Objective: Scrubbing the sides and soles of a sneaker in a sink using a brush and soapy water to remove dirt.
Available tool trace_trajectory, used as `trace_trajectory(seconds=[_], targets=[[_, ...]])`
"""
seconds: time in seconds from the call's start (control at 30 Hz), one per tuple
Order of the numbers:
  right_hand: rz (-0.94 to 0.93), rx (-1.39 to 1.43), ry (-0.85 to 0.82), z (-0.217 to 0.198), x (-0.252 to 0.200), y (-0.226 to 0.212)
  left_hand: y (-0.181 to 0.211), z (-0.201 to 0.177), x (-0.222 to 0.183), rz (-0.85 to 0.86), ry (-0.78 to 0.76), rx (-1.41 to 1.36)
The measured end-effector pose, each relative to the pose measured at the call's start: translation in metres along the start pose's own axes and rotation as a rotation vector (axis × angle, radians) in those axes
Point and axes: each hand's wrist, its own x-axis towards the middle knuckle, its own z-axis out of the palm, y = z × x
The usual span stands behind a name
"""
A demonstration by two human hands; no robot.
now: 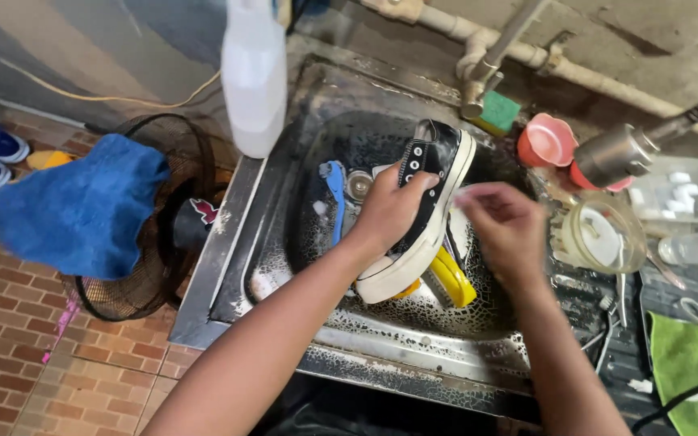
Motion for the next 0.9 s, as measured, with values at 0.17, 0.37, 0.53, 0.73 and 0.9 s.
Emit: trace_trajectory(seconds=[0.17, 0.37, 0.53, 0.73, 0.9], targets=[[-0.460, -0.362, 0.007, 0.004, -0.002, -0.009, -0.001, -0.001, 0.002, -0.035, -0.024, 0.004], [-0.610, -0.468, -0.018, -0.008, 0.005, 0.000, -0.001, -0.001, 0.001, -0.064, -0.047, 0.004], [-0.795, -0.549, -0.031, -0.009, 0.000, 0.004, 0.004, -0.004, 0.001, -0.082, -0.054, 0.002], [-0.794, -0.685, 0.100, -0.011, -0.001, 0.002, 0.016, -0.004, -0.003, -0.093, -0.096, 0.027], [-0.766, -0.780, 0.322, -0.031, 0.016, 0.008, 0.021, 0.010, -0.009, 0.015, -0.238, 0.048]])
